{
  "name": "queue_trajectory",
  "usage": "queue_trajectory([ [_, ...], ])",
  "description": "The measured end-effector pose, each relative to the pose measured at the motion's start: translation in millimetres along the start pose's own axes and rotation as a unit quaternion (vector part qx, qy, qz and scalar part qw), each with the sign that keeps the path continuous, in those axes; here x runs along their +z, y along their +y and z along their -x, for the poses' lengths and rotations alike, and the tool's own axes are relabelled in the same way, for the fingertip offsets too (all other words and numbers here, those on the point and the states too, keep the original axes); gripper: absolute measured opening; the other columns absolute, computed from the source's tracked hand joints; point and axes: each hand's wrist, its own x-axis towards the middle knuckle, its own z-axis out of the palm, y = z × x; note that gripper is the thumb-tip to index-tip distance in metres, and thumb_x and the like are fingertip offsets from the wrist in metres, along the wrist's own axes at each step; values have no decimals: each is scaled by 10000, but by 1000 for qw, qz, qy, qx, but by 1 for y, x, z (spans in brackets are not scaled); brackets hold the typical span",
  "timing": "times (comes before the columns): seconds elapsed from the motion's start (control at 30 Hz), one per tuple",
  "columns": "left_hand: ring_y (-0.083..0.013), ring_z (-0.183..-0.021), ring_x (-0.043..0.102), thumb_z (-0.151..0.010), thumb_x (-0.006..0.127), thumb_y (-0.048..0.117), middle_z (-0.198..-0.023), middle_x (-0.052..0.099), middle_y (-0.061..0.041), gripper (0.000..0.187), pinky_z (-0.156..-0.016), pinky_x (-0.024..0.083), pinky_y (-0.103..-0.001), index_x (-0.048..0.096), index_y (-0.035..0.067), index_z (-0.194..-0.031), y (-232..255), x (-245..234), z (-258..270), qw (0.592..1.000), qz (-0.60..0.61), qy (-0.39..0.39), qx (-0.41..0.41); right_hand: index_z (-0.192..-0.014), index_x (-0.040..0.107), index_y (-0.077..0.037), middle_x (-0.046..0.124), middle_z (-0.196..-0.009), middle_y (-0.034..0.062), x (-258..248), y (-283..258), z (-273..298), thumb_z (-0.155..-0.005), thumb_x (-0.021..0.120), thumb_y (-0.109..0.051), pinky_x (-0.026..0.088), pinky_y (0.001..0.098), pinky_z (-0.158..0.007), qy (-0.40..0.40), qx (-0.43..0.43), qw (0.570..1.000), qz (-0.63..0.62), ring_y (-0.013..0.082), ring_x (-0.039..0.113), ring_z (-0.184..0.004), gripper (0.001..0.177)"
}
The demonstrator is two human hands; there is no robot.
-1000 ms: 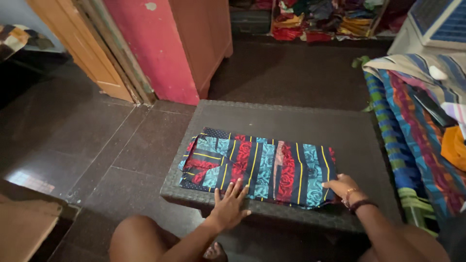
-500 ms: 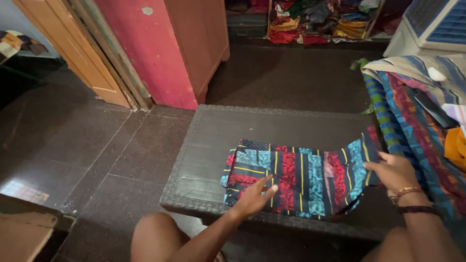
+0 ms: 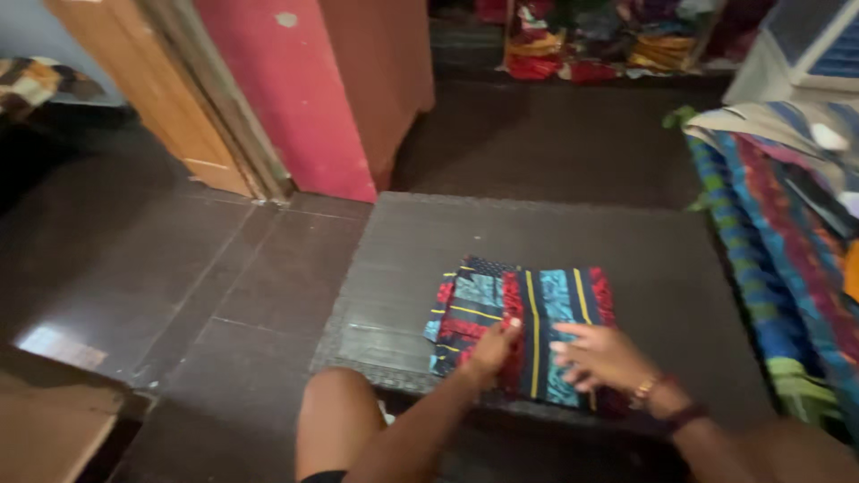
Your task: The person folds a patterned cloth on a low table. They smooth the fabric, fold it in half multiple times, and press the edges to create a compact rectangular bundle.
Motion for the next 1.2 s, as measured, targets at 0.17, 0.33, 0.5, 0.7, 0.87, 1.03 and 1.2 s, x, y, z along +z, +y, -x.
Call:
queue_trajectory([
  [0.17,-110,-874,651,-966,648,155,-969,726,-25,252,-781,521,-316,672,59,-1198,-5,-4,-13,966,-197,157,58,-1469,573,-119,807,-1007,137,-56,57,-34,-913,681,-283,645,361,-658,90,42,995,30,204,747,-768,590],
  [0.33,-125,-827,621,-988,628,141,-954,727,-84,233,-748,514,-326,716,-8,-1145,36,-32,-9,972,-157,148,94,-1479,567,-145,806,-1053,118,-67,68,-35,-939,685,-289,662,369,-729,100,65,990,79,205,787,-852,570],
  [0.5,-389,-1004,685,-919,706,342,-1018,725,-204,391,-868,538,-469,706,194,-1281,46,-108,-11,831,-498,242,46,-1485,558,-159,811,-1063,119,-59,74,-19,-963,692,-340,663,358,-735,76,83,988,106,208,799,-862,569],
  [0.7,-395,-1067,672,-840,738,383,-1086,721,-193,457,-911,531,-460,680,126,-1214,38,-107,0,857,-432,272,72,-1462,542,-134,808,-964,134,-31,106,-31,-933,668,-355,641,347,-646,76,116,981,139,207,775,-750,587],
  [0.87,-372,-1041,707,-905,683,371,-1059,753,-193,380,-898,540,-456,695,76,-1145,48,-97,3,862,-422,278,23,-1136,726,8,741,-789,143,-11,104,-37,-959,648,-437,611,310,-536,81,138,984,77,192,734,-603,485],
  [1.03,-344,-1016,726,-897,676,303,-1051,753,-200,373,-862,548,-454,676,44,-1166,48,-85,10,905,-356,234,-6,-800,660,39,667,-633,116,-22,106,-40,-904,761,-423,526,326,-448,34,134,982,130,202,646,-497,484],
  [1.2,-332,-1023,686,-879,770,334,-1094,724,-198,470,-884,528,-428,647,28,-1215,44,-52,21,903,-374,213,9,-700,720,12,685,-591,79,-61,85,-18,-865,800,-431,480,291,-440,33,177,949,259,159,622,-479,480],
])
